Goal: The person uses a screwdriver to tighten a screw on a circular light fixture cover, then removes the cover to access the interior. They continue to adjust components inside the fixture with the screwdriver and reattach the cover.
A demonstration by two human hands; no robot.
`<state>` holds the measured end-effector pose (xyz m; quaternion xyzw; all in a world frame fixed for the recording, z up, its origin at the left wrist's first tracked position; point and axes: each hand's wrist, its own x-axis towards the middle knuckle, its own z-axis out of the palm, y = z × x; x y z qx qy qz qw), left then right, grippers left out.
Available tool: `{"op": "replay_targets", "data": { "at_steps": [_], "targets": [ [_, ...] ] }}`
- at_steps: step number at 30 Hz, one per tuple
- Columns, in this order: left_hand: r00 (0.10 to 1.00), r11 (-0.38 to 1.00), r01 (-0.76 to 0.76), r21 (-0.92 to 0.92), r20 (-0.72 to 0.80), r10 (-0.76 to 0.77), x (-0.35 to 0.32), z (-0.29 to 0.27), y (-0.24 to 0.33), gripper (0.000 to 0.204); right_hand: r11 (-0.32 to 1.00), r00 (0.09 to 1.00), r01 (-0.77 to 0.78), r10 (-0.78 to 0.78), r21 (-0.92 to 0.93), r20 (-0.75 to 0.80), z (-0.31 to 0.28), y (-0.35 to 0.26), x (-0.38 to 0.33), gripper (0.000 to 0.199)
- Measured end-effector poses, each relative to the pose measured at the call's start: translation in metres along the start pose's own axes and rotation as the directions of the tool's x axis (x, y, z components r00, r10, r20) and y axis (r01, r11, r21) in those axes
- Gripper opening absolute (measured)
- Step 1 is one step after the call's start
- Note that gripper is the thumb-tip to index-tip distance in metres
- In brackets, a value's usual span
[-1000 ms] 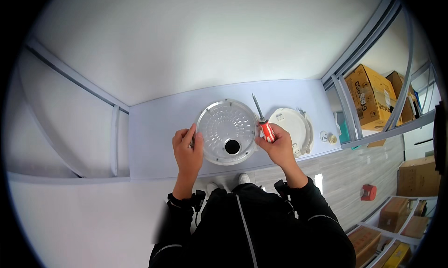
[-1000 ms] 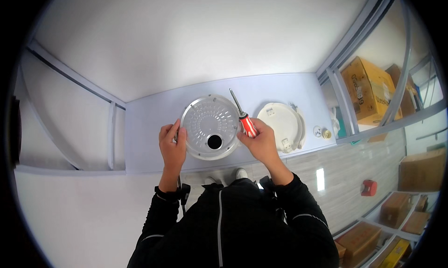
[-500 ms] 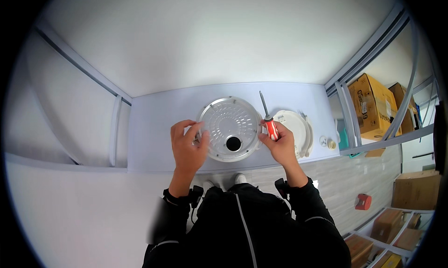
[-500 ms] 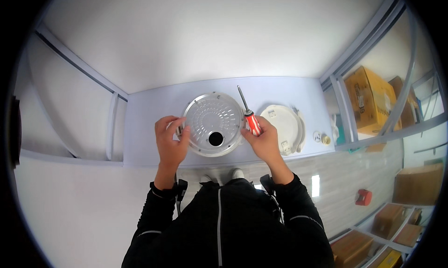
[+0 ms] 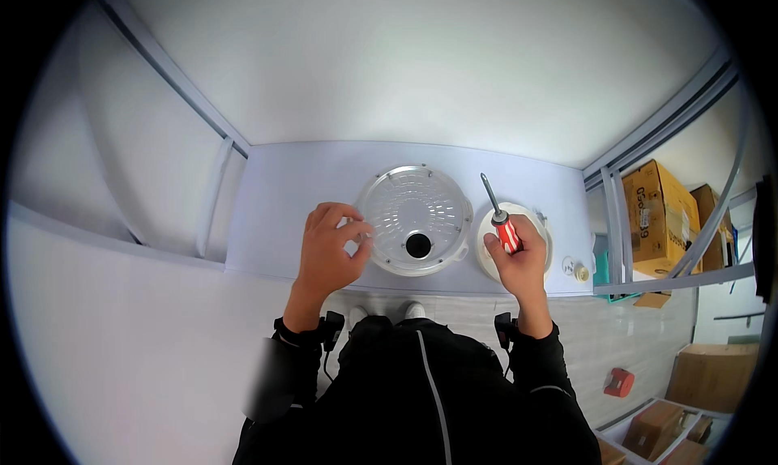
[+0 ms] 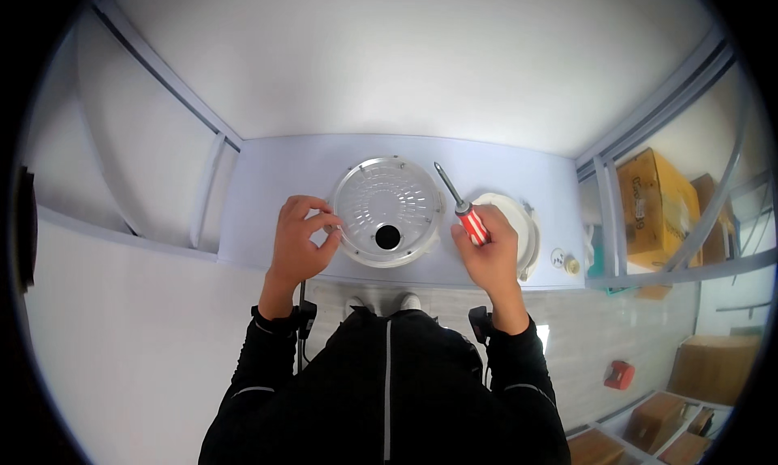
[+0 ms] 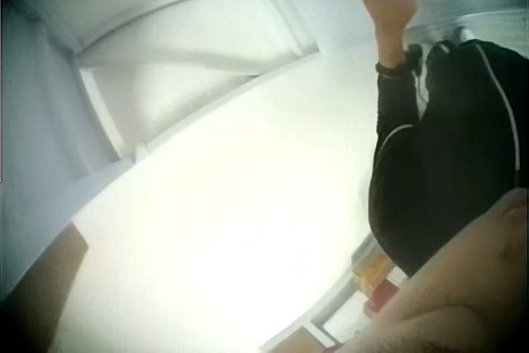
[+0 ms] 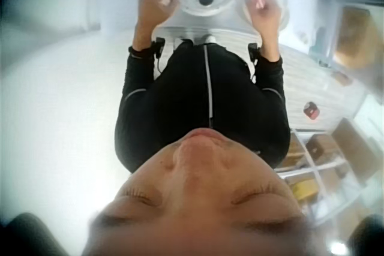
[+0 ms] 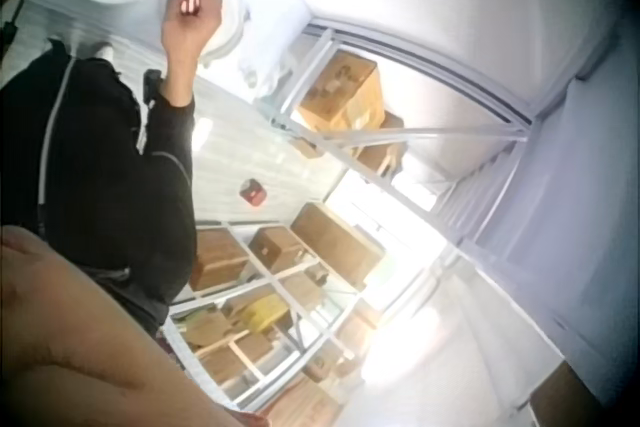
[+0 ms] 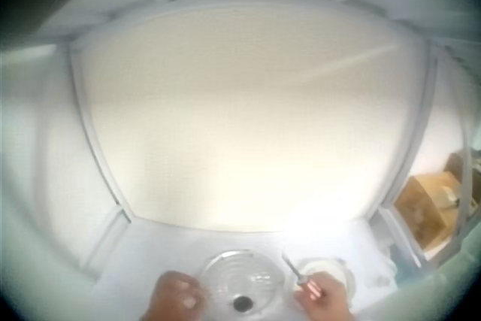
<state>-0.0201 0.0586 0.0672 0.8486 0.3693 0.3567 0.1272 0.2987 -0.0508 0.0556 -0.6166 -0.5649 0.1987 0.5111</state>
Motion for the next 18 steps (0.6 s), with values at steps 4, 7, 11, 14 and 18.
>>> {"op": "replay_targets", "data": {
  "at_steps": [4,7,11,14,18],
  "targets": [
    [0.999,1.000,-0.005,0.008,0.039,0.005,0.001,0.005,0.019,0.016,0.998,0.998,0.057,-0.057,0.031,0.001,0.011,-0.001,0.003,0.023],
    [0.998,1.000,-0.021,0.014,0.054,0.020,0.003,0.017,0.028,0.015,0.999,0.997,0.038,-0.039,0.017,0.073,0.014,-0.009,0.008,0.025],
    [0.996,1.000,0.014,0.017,0.087,-0.015,0.003,0.026,0.030,0.013,0.998,0.994,0.058,-0.060,0.030,0.094,0.018,-0.014,0.012,0.025],
    [0.995,0.999,0.025,0.034,0.097,-0.028,0.003,0.031,0.033,0.009,0.995,0.991,0.085,-0.089,0.042,0.099,0.019,-0.014,0.015,0.025],
    [0.992,0.997,0.018,0.072,0.127,-0.027,0.004,0.033,0.036,0.006,0.995,0.988,0.096,-0.100,0.039,0.117,0.018,-0.016,0.017,0.025]
  ]
}}
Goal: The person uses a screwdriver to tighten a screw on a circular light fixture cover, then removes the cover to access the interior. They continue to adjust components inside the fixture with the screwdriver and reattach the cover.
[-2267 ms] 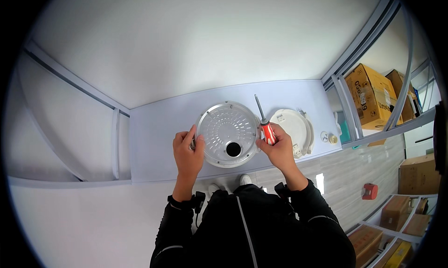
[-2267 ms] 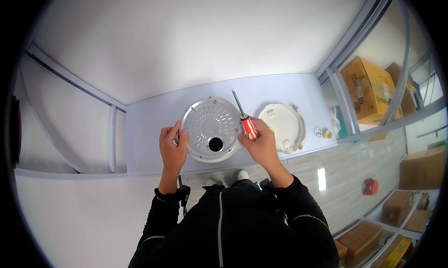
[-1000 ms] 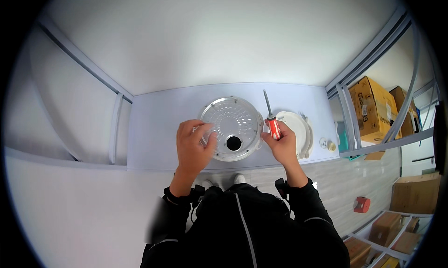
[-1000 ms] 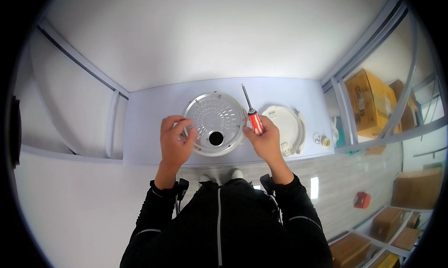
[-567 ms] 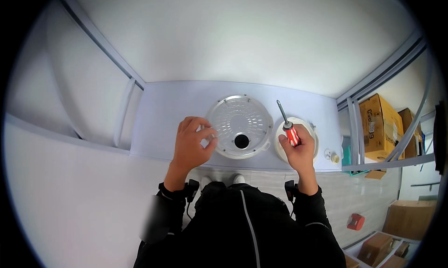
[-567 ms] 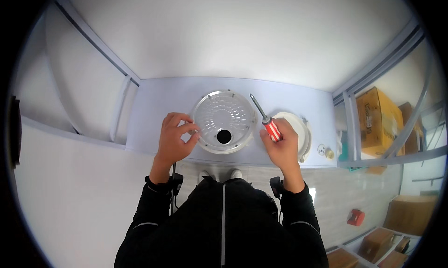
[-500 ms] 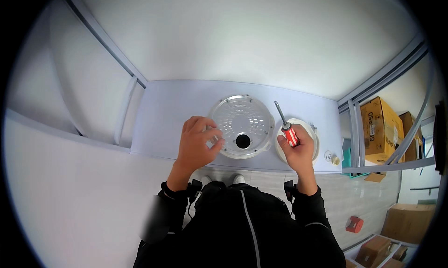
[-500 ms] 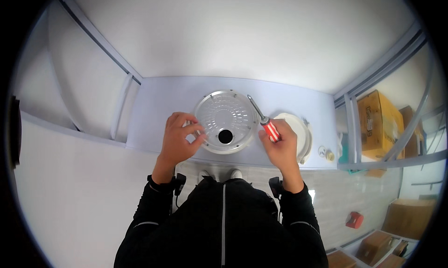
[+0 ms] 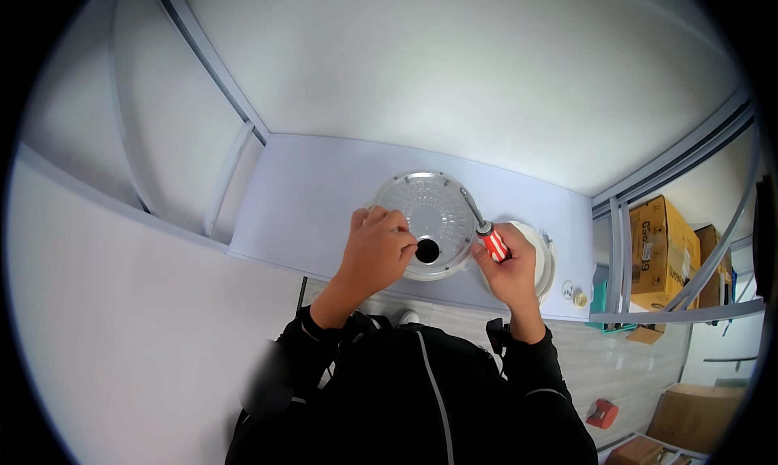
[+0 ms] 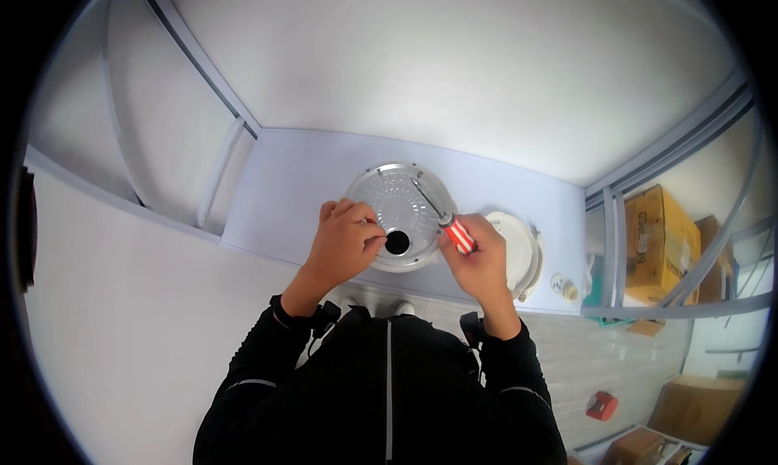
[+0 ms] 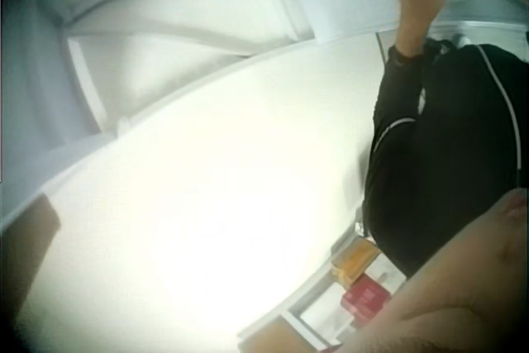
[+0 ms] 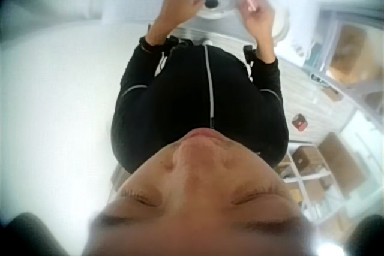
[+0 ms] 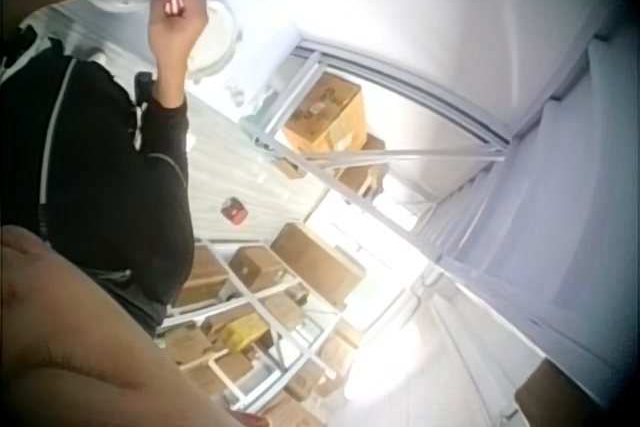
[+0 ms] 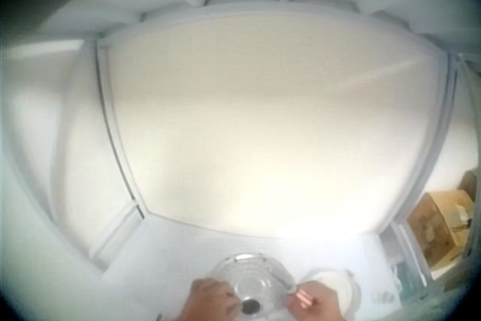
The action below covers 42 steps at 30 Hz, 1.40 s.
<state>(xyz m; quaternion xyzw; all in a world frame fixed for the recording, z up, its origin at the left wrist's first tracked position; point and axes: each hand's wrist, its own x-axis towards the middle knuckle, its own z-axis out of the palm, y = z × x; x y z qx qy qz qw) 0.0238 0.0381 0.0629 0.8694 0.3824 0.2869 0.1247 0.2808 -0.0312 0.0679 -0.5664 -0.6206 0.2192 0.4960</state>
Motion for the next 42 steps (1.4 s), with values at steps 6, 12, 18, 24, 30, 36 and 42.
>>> {"op": "replay_targets", "data": {
  "at_steps": [6,12,18,24,30,36,42],
  "targets": [
    [0.940,0.837,0.296,-0.460,-0.015,-0.341,0.002,-0.010,-0.009,0.010,0.996,1.000,0.008,-0.010,0.093,0.027,-0.005,-0.001,-0.002,0.034],
    [0.853,0.527,0.336,-0.781,0.015,-0.522,-0.006,-0.009,-0.019,0.011,0.998,0.981,-0.002,-0.012,0.070,0.193,-0.007,-0.022,-0.001,0.039],
    [0.870,0.504,0.270,-0.820,-0.016,-0.493,-0.013,0.001,-0.016,0.018,0.987,0.974,0.116,-0.135,0.110,0.182,-0.002,-0.018,0.005,0.036],
    [0.870,0.445,0.221,-0.868,-0.031,-0.493,-0.015,0.009,-0.019,0.020,0.984,0.971,0.133,-0.153,0.118,0.181,-0.006,-0.013,0.006,0.035],
    [0.886,0.461,0.248,-0.852,0.007,-0.464,-0.018,0.013,-0.017,0.020,0.988,0.968,0.075,-0.105,0.137,0.228,-0.008,-0.012,0.001,0.038],
    [0.893,0.440,0.217,-0.871,-0.006,-0.451,-0.021,0.017,-0.015,0.020,0.990,0.967,0.063,-0.092,0.125,0.237,-0.013,-0.011,-0.002,0.040],
    [0.887,0.490,0.274,-0.828,0.020,-0.462,-0.021,0.012,-0.008,0.019,0.990,0.965,0.124,-0.135,0.063,0.225,-0.019,-0.013,-0.004,0.042]
  ]
}}
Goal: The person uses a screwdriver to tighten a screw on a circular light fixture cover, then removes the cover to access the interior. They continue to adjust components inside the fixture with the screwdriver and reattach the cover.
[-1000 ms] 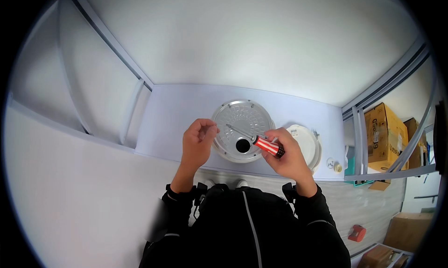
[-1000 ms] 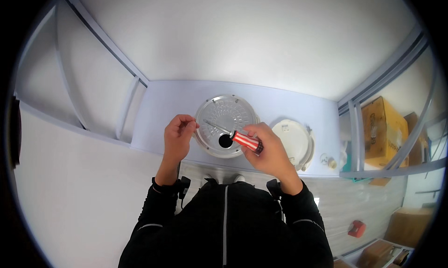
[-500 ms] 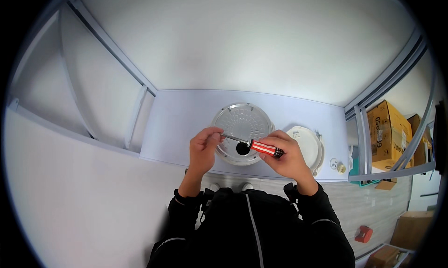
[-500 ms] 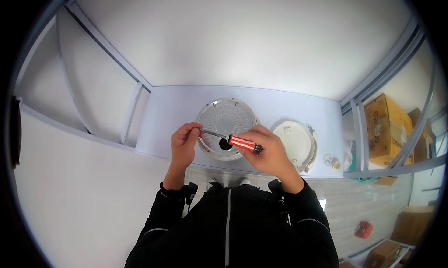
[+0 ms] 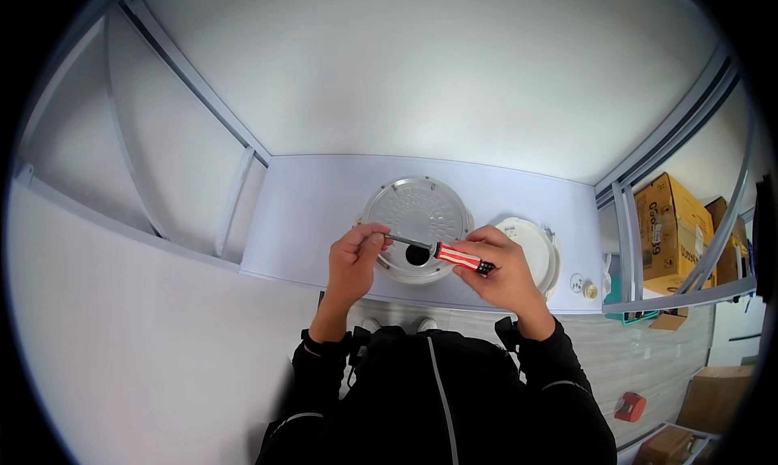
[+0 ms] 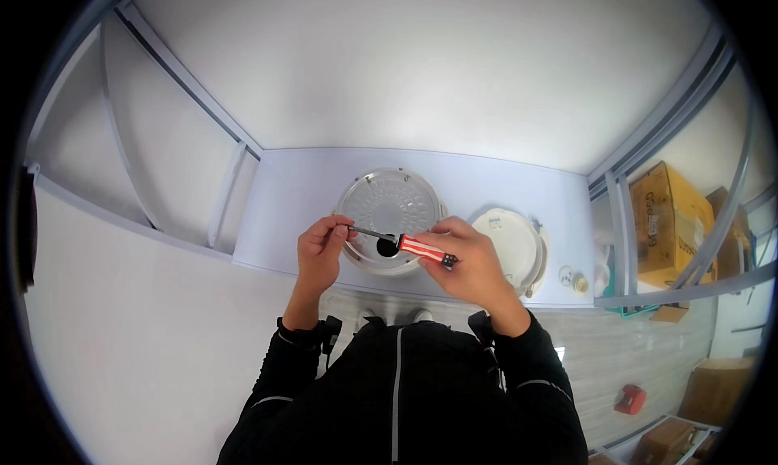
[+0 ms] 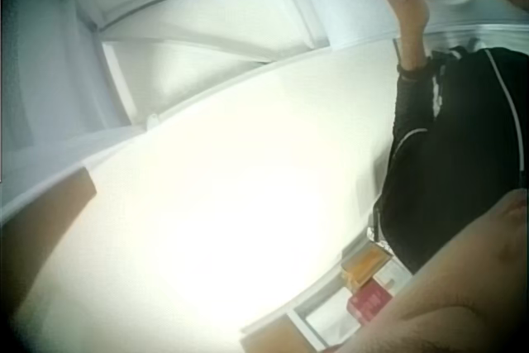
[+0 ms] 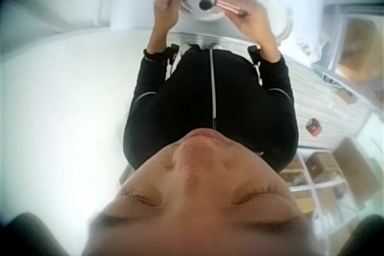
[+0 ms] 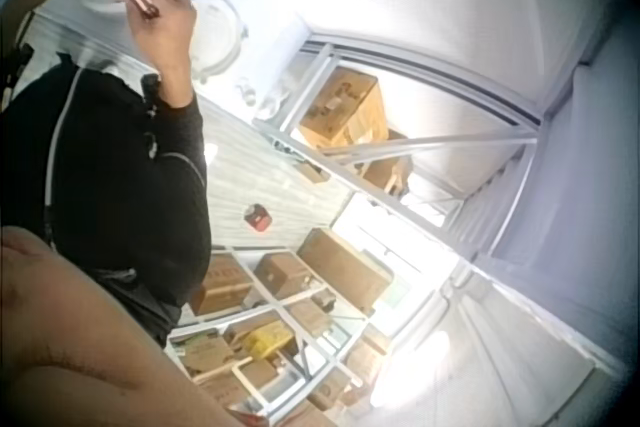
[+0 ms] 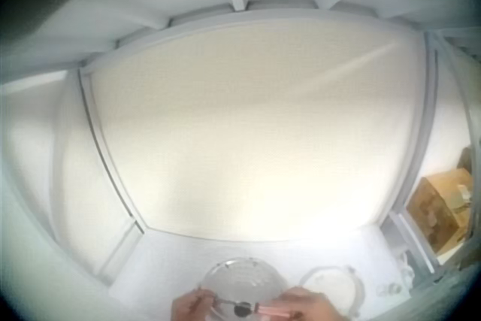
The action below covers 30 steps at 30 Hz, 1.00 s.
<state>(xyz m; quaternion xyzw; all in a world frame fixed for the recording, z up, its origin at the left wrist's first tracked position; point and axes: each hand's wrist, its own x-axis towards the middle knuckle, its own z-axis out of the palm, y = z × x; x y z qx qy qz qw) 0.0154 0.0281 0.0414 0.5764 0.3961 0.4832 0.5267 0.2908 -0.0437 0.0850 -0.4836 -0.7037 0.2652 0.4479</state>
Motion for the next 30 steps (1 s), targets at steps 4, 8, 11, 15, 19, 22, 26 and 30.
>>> {"op": "replay_targets", "data": {
  "at_steps": [4,8,11,15,19,22,26,30],
  "targets": [
    [1.000,0.999,0.017,0.041,0.022,-0.018,-0.002,-0.006,0.001,0.020,0.997,0.999,0.044,-0.043,0.059,-0.015,-0.009,-0.005,0.000,0.043],
    [0.999,1.000,0.010,0.004,0.037,-0.010,-0.004,-0.008,0.001,0.020,0.987,0.997,0.029,-0.017,0.156,-0.078,-0.011,-0.007,-0.003,0.043],
    [0.999,0.999,0.015,-0.046,0.040,-0.013,-0.004,-0.013,0.000,0.020,0.989,0.983,0.113,-0.097,0.098,-0.154,-0.006,-0.004,-0.005,0.042],
    [0.995,0.997,0.041,-0.058,0.090,-0.035,-0.005,-0.025,-0.003,0.020,0.986,0.974,0.141,-0.121,0.094,-0.191,-0.003,-0.008,-0.007,0.041],
    [0.984,0.995,0.056,-0.076,0.172,-0.042,-0.010,-0.028,-0.006,0.019,0.980,0.958,0.147,-0.107,0.134,-0.268,-0.002,-0.012,-0.011,0.041],
    [0.977,0.993,0.055,-0.102,0.211,-0.032,-0.009,-0.031,-0.007,0.016,0.968,0.883,0.071,0.051,0.240,-0.466,0.020,-0.012,-0.015,0.039],
    [0.922,0.934,-0.278,0.225,0.337,0.193,0.003,-0.038,-0.003,0.012,0.885,0.772,-0.044,0.324,0.463,-0.547,0.040,-0.026,-0.018,0.030],
    [0.792,0.732,-0.577,0.361,0.464,0.396,0.015,-0.038,0.000,0.015,0.935,0.715,-0.031,0.268,0.353,-0.646,0.053,-0.043,-0.017,0.031]
  ]
}}
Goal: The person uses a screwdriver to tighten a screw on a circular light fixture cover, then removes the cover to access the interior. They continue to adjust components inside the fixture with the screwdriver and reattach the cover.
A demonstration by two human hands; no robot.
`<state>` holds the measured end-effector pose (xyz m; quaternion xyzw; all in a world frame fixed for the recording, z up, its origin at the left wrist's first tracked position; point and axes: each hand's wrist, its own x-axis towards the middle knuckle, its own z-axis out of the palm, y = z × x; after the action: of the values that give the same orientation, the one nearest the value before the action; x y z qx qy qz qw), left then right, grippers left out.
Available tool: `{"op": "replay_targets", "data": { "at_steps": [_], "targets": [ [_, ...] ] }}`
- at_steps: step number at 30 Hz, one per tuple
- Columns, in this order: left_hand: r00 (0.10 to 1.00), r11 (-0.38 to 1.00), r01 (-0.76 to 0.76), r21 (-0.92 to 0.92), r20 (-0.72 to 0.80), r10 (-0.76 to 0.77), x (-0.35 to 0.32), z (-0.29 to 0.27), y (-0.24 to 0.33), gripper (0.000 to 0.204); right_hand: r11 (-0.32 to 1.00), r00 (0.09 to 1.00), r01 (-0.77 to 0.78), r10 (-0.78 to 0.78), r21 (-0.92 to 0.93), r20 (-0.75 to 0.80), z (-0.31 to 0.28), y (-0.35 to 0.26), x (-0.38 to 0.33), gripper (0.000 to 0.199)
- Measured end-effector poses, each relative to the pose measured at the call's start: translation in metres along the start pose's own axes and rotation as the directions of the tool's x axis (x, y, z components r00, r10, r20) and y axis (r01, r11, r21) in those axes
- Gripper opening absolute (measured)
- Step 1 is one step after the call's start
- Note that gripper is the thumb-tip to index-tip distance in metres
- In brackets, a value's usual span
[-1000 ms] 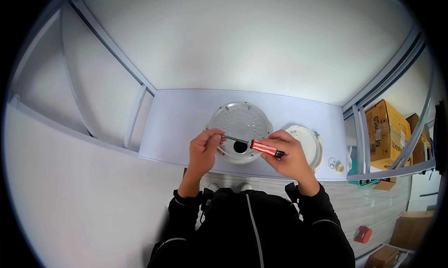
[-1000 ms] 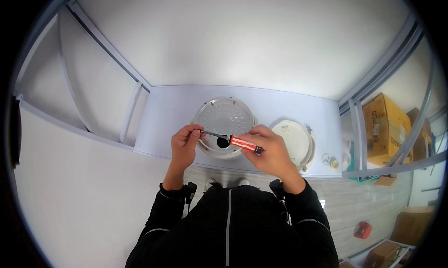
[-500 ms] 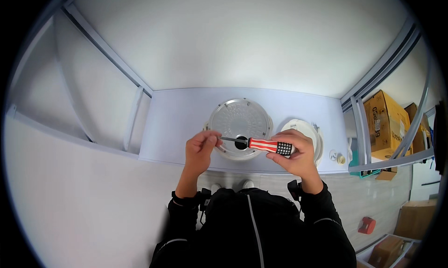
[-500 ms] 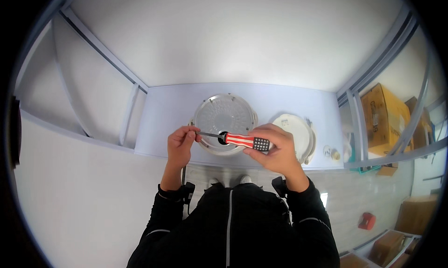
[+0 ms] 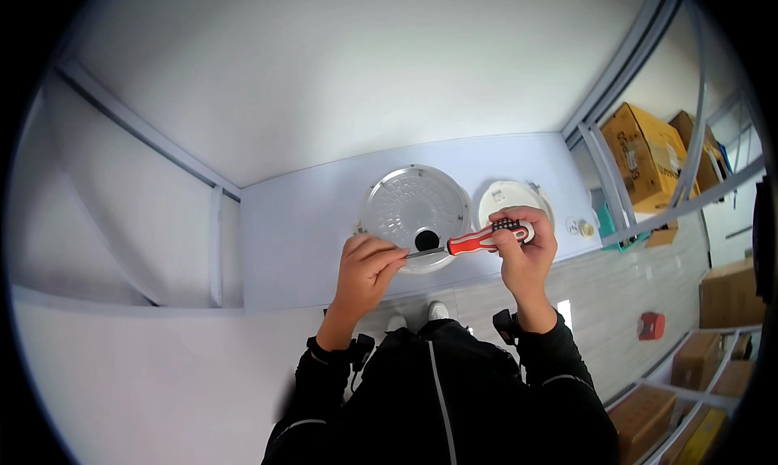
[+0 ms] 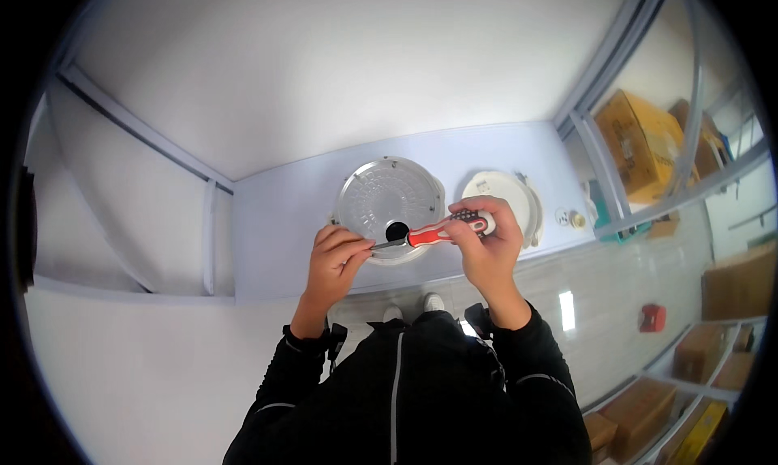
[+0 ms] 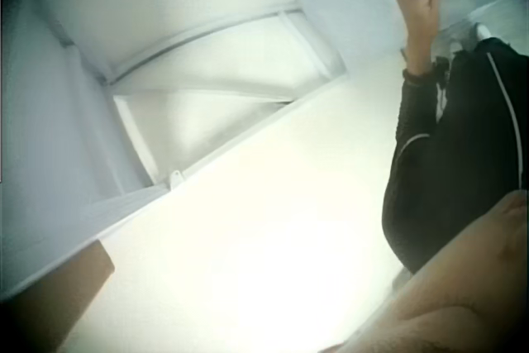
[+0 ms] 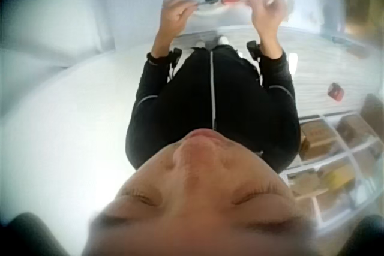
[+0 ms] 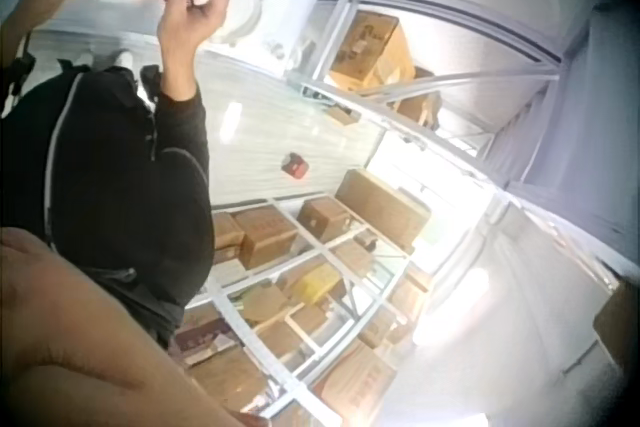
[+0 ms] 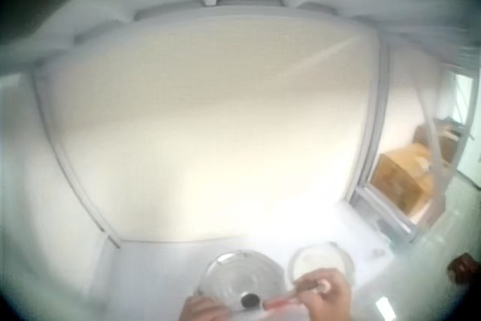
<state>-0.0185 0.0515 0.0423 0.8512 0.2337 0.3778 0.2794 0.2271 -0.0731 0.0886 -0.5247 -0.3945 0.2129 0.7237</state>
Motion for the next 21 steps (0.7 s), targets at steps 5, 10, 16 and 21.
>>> {"op": "replay_targets", "data": {
  "at_steps": [5,10,16,21],
  "targets": [
    [0.992,0.990,-0.123,0.070,-0.005,0.124,-0.002,0.009,-0.009,0.016,0.951,0.974,0.221,-0.226,-0.216,0.004,0.016,-0.013,-0.014,0.036],
    [0.986,0.987,-0.160,-0.014,0.048,0.161,-0.008,0.011,-0.020,0.021,0.896,0.951,0.292,-0.310,-0.335,0.002,0.031,-0.024,-0.025,0.036],
    [0.973,0.982,-0.188,0.021,0.140,0.183,-0.007,0.004,-0.030,0.029,0.813,0.937,0.325,-0.346,-0.483,0.048,0.052,-0.033,-0.028,0.037],
    [0.970,0.980,-0.198,0.024,0.150,0.192,-0.006,-0.001,-0.033,0.025,0.771,0.931,0.339,-0.358,-0.539,0.074,0.066,-0.040,-0.025,0.040]
  ]
}}
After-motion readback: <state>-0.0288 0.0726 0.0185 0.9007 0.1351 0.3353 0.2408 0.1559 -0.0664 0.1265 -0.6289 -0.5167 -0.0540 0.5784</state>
